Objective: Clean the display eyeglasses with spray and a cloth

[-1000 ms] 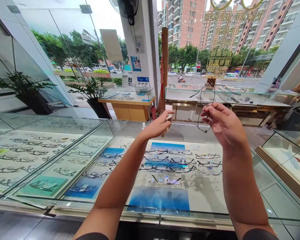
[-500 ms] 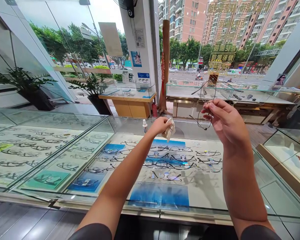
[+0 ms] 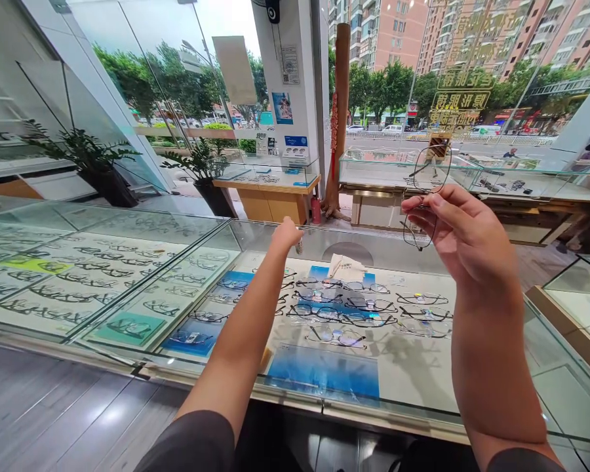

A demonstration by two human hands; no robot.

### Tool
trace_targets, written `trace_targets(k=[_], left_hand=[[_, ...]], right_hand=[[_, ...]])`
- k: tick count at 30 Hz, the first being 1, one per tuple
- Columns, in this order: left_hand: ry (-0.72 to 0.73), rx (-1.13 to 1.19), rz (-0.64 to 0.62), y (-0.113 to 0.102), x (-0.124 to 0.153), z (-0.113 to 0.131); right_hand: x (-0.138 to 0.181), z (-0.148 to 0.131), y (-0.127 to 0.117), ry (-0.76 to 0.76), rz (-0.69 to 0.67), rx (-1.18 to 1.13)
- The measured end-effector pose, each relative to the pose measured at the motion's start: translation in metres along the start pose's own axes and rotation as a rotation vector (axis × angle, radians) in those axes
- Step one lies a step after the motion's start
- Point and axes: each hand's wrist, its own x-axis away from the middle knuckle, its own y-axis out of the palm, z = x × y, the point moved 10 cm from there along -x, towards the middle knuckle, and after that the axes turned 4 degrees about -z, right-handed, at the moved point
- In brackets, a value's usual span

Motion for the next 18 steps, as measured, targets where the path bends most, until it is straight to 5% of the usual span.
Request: trace_targets(k=[5, 9, 15, 18], left_hand=[[0.006, 0.022, -0.086, 0.016, -0.014, -0.013], [0.087, 0.104, -0.056, 0.01, -0.011, -0.003], [0.348, 0.402, 0.009, -0.03, 0.027, 0.054], [0.517, 0.831, -0.174, -0.043, 0.069, 0.096]], right_hand=[[-0.001, 0.002, 0.002, 0.015, -0.009, -0.005], [-0.001, 0.004, 0.002, 0.018, 0.007, -0.038], [-0.002, 0.011, 0.006, 0.053, 0.005, -0.09], [-0.003, 0.015, 0.009, 0.068, -0.002, -0.115]])
